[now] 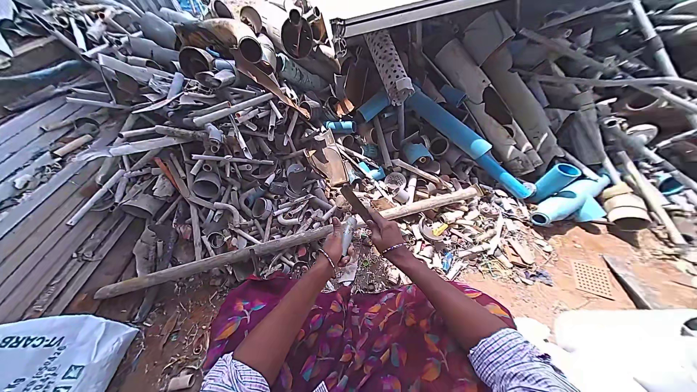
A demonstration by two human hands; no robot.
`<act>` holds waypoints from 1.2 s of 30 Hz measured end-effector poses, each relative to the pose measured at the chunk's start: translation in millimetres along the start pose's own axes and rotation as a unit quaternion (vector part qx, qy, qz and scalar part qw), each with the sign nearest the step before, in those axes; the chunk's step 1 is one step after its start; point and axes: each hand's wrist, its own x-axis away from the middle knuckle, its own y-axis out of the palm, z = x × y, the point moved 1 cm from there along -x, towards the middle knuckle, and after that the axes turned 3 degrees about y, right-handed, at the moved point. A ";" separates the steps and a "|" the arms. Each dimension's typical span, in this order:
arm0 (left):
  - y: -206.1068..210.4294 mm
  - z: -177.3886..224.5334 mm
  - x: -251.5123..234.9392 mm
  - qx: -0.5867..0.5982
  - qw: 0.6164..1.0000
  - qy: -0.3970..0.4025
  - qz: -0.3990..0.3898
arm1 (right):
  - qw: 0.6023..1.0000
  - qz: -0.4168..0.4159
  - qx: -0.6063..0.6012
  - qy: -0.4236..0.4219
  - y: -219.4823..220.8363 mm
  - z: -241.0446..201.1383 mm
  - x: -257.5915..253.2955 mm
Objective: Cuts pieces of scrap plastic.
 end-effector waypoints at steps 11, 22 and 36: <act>9.4 -8.4 -2.5 -0.072 0.991 0.113 -0.026 | 0.988 -0.156 -0.005 -0.007 -6.0 -15.6 5.5; 19.8 1.0 -7.2 -0.061 0.987 0.130 0.072 | 0.991 -0.127 -0.046 -0.001 -13.4 -18.5 15.7; 24.8 13.3 -2.5 -0.029 0.985 0.167 0.007 | 0.994 -0.093 -0.047 0.011 -12.0 -15.0 -5.6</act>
